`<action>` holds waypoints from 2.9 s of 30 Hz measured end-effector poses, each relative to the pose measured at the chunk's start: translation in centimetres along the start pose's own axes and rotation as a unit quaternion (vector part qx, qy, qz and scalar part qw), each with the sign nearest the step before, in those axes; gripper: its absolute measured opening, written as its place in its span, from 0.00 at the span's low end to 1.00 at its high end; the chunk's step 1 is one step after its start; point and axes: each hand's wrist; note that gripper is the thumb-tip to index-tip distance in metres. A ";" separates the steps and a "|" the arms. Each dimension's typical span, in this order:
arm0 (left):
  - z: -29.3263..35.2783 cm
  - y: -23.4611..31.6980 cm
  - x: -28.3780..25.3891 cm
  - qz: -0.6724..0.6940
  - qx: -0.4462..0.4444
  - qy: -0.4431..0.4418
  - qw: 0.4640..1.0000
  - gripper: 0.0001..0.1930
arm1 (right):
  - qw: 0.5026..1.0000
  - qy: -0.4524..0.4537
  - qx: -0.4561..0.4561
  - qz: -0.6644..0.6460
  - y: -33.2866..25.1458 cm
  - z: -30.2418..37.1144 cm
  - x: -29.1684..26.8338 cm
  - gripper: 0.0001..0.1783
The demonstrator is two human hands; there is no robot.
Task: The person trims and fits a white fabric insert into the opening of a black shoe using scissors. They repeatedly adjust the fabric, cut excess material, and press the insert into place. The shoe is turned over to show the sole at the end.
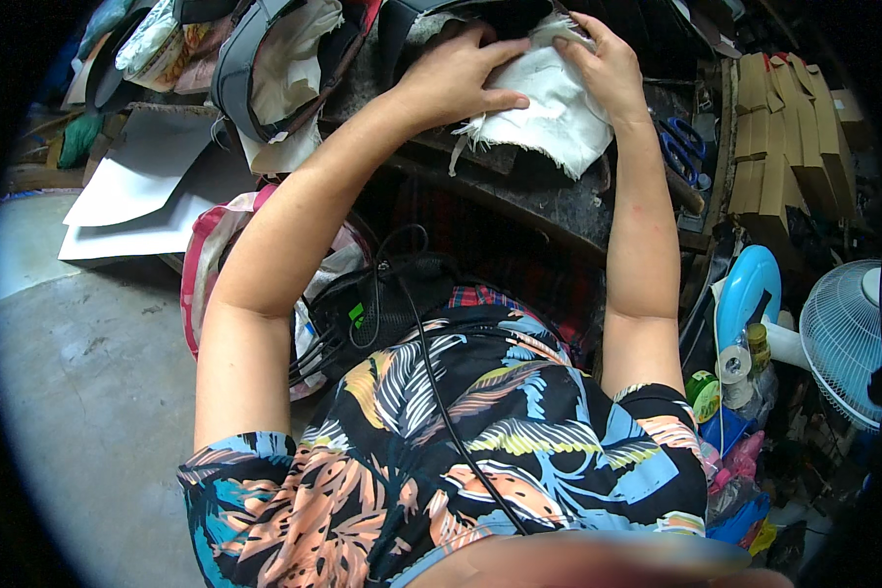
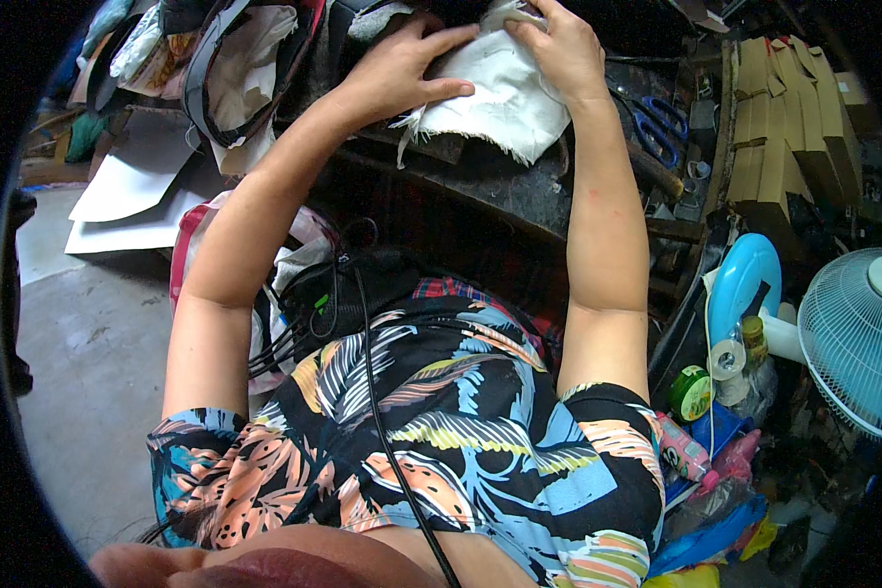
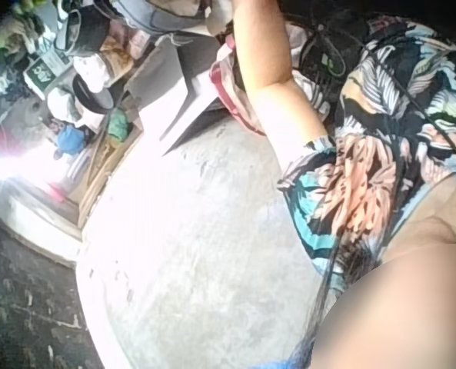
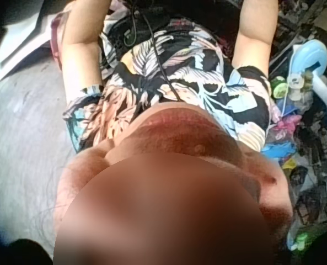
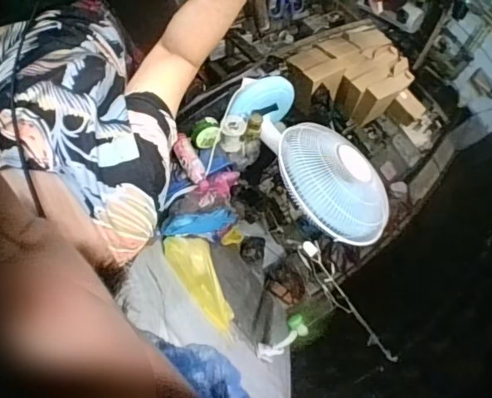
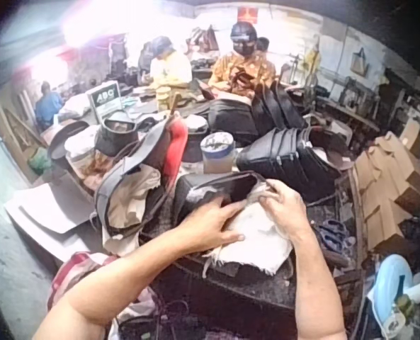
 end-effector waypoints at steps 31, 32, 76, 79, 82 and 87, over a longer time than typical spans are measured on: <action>-0.7 -1.8 0.3 0.259 -0.078 -0.051 0.961 0.32 | 0.935 -0.113 -0.261 0.210 -2.7 10.3 -6.3 0.24; -0.7 -1.7 0.4 0.243 -0.067 -0.046 0.966 0.31 | 0.933 -0.100 -0.273 0.212 -2.7 10.3 -6.3 0.23; 2.8 -1.2 -2.2 0.196 -0.015 -0.063 0.978 0.39 | 0.953 -0.049 -0.280 0.107 -7.3 12.0 1.5 0.33; 3.0 -2.3 -3.3 0.333 -0.118 -0.062 0.933 0.36 | 0.963 -0.033 -0.261 0.065 -7.0 11.7 1.7 0.27; 3.6 -2.1 -3.6 0.248 -0.050 0.015 0.967 0.28 | 0.964 -0.022 -0.262 0.039 -6.5 11.4 2.0 0.21; 4.0 -0.2 -4.0 0.040 0.008 -0.024 0.999 0.22 | 0.969 -0.026 -0.246 0.009 -5.9 11.4 2.1 0.15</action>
Point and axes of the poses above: each hand's wrist, its own z-axis away from the middle knuckle, its own x-axis out of the palm, y = z × x, and after that the axes turned 3 degrees about y, right-handed
